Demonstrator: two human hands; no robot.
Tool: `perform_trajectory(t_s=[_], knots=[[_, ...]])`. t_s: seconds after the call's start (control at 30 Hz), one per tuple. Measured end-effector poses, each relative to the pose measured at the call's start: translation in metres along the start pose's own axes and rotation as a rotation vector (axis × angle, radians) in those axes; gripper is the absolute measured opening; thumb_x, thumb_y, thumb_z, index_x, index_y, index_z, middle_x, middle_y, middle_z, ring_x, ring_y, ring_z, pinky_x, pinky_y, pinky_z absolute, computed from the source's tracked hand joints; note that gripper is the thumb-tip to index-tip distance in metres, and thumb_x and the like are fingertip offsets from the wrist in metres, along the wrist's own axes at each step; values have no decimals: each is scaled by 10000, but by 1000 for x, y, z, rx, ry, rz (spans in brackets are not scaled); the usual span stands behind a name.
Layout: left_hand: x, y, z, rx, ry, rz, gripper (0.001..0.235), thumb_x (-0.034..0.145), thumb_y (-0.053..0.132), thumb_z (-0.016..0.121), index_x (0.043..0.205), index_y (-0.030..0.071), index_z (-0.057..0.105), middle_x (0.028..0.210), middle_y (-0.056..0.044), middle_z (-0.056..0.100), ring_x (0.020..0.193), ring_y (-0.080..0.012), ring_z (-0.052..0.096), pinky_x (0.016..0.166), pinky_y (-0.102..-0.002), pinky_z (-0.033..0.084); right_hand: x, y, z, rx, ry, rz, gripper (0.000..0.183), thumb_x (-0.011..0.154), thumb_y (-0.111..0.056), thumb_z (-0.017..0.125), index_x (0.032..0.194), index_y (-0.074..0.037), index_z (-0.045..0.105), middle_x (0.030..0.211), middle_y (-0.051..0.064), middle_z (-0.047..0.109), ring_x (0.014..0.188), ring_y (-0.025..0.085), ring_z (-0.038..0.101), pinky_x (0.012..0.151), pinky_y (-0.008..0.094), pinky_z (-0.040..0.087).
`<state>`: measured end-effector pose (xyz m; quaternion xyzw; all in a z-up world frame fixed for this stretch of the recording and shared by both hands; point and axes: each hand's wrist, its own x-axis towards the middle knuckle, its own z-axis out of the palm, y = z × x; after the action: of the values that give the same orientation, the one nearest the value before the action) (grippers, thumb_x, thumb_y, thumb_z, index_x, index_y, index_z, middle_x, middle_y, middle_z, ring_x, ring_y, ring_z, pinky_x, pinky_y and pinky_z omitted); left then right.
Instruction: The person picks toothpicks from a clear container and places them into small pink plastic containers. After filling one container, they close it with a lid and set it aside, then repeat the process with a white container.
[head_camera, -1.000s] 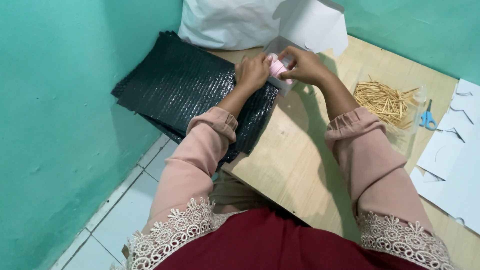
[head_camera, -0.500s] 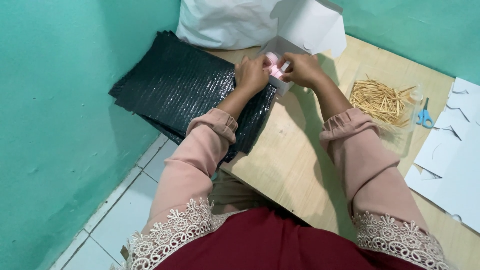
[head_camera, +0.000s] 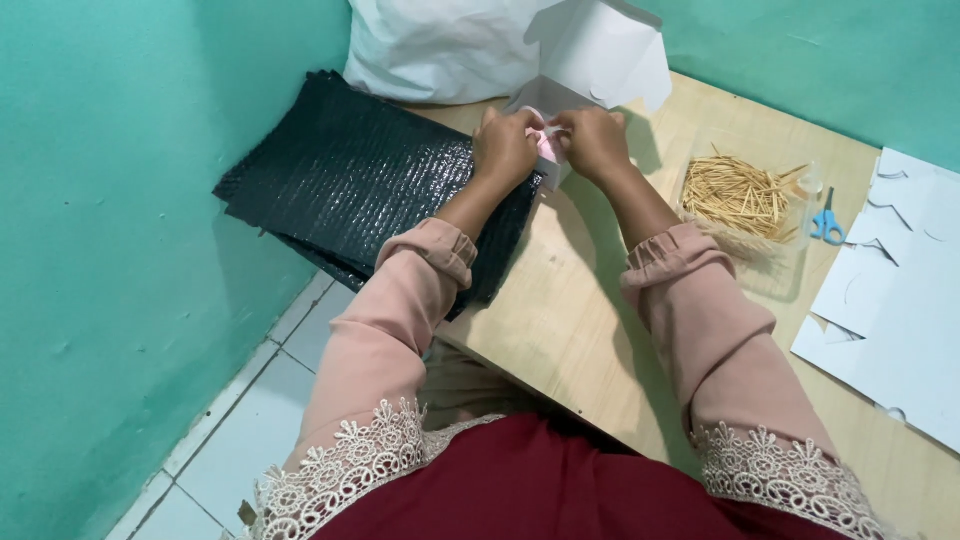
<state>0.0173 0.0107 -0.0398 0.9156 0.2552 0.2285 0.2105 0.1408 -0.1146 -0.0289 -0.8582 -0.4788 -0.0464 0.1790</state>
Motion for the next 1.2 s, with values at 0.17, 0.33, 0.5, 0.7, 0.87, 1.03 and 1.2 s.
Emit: perform_trajectory(t_s=[0.17,0.33,0.5,0.7,0.87,1.03,1.2], knots=[[-12,28,-24,-62,-2,-2,132,898,192,721,998,263,769,1009,22,771,1126,-273,566,933,-457,472,-4,2,-7,142,210,0,264,945,-103,632,1102,-239,794,962,-3,753,984,256,676,946,502,390],[-7,39,-13,-264,43,-3,165,901,109,675,991,162,802,985,-16,801,1056,-249,641,770,-416,586,-15,-2,-25,408,445,-33,327,855,3,577,1034,-114,825,1003,58,802,888,191,728,784,342,584],[4,55,6,-489,162,23,184,847,159,685,977,135,813,929,-23,829,855,-164,779,782,-325,616,-32,-5,-39,595,429,117,253,859,-74,647,1030,-133,824,981,38,815,874,132,755,826,287,613],[10,97,35,-605,127,54,198,828,221,700,980,160,812,913,2,834,843,-138,791,815,-302,615,-60,21,-58,674,512,189,229,858,-118,727,1071,-133,808,966,17,818,863,84,765,831,239,610],[-11,170,34,-754,-46,58,239,853,242,660,1041,177,793,992,17,833,911,-135,796,858,-287,602,-110,49,-96,643,639,259,268,886,-94,684,1132,-109,786,1056,32,807,929,115,763,842,253,612],[-39,246,56,-851,-224,162,278,885,314,670,1090,158,776,1046,23,826,920,-123,790,844,-284,623,-181,82,-138,582,776,377,272,890,-71,671,1136,-102,782,1042,30,805,909,109,749,786,249,606],[-80,330,77,-999,-377,327,282,889,277,681,1112,131,774,1072,-3,826,949,-134,793,866,-276,632,-265,97,-188,448,867,580,273,911,-87,662,1151,-146,776,1040,-24,803,942,91,747,747,238,536]])
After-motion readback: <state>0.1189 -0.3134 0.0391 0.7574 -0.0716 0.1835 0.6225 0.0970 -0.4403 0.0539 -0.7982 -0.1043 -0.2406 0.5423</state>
